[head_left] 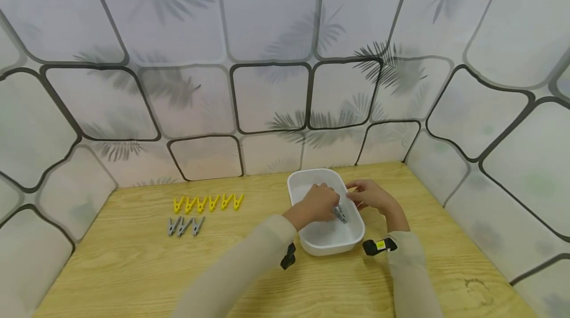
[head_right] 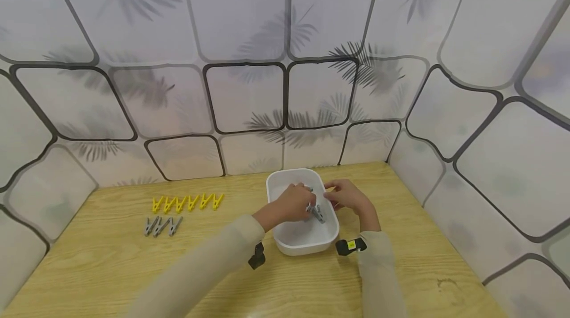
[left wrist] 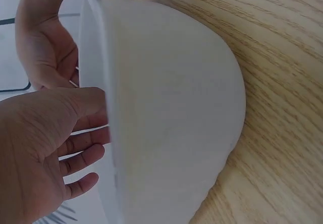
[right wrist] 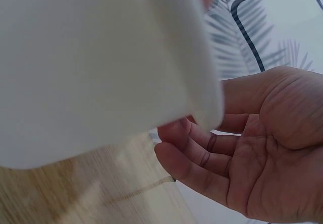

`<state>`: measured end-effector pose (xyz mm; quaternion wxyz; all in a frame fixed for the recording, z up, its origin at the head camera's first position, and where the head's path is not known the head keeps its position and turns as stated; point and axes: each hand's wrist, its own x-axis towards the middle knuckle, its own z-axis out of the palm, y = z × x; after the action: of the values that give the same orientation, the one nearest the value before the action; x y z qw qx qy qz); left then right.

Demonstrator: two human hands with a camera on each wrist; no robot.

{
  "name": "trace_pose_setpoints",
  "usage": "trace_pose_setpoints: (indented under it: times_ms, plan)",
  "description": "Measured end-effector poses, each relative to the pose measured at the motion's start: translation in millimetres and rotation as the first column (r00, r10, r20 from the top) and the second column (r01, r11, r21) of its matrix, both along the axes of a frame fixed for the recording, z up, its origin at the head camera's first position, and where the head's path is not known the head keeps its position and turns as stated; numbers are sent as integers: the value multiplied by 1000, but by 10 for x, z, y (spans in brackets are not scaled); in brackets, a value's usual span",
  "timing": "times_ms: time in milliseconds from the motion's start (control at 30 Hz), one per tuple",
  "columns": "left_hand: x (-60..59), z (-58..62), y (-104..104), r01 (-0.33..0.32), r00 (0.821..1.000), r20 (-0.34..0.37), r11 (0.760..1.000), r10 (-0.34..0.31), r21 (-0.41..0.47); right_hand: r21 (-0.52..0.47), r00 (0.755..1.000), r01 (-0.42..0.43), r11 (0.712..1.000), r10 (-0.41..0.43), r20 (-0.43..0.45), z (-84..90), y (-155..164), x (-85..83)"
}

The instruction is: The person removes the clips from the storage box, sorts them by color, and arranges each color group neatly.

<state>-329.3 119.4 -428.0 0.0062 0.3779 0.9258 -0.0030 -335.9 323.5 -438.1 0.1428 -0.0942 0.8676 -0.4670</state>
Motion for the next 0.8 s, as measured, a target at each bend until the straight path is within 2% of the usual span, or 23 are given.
trace_pose_setpoints:
  times_ms: [267, 433, 633, 800]
  plan:
    - [-50, -132, 17, -3, 999, -52, 1000, 2, -20, 14, 1000, 10, 1000, -10, 8, 16, -8, 4]
    - [-73, -141, -24, -52, 998, 22, 998, 51, 25, 22, 1000, 21, 1000, -21, 16, 26, -9, 1]
    - [-89, -143, -94, -132, 984, 136, 985, 117, 108, 36, 999, 35, 999, -35, 15, 11, -6, -13]
    - [-141, -219, -142, -178, 974, 158, 978, 159, 112, 34, 999, 48, 998, -49, 13, 2, -22, -10]
